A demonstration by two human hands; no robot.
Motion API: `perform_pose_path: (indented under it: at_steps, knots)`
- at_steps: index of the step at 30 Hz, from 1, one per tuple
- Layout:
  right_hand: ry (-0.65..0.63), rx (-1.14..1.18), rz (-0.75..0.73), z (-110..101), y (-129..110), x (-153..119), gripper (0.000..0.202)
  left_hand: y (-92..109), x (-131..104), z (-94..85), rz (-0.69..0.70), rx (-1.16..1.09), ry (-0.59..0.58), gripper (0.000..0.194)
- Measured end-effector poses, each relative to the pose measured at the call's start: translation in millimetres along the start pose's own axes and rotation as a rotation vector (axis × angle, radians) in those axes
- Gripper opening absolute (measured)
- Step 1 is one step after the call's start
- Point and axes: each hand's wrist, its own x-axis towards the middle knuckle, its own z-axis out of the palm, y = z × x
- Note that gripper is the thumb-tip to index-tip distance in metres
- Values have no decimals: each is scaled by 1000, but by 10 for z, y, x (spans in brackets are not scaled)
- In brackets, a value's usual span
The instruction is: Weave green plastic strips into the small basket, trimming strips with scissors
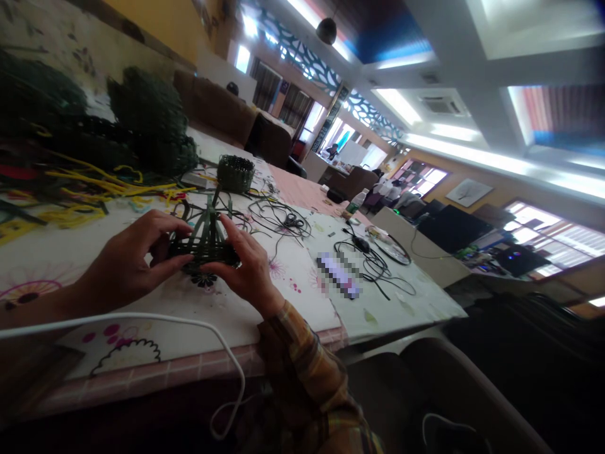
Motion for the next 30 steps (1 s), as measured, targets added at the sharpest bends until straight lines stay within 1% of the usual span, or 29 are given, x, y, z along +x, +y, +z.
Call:
perform_pose_path:
  at_steps: [10,16,22,26,30]
  knots:
    - [40,88,26,-7,-2,-14,89,17,-4,-18,-15,-17,8,29]
    - [35,71,28,0,-6,-12,89,34,5,-10,7,-9,10,28]
    - [49,88,-14,2,-2,-17,87,4,-13,-3,14,-11,21,30]
    - [43,85,-8,4,4,-17,89,-14,-35,-8,6,-4,22,31]
    - [72,95,-19,14,8,-23,91,-8,-46,-6,-3,-18,18,30]
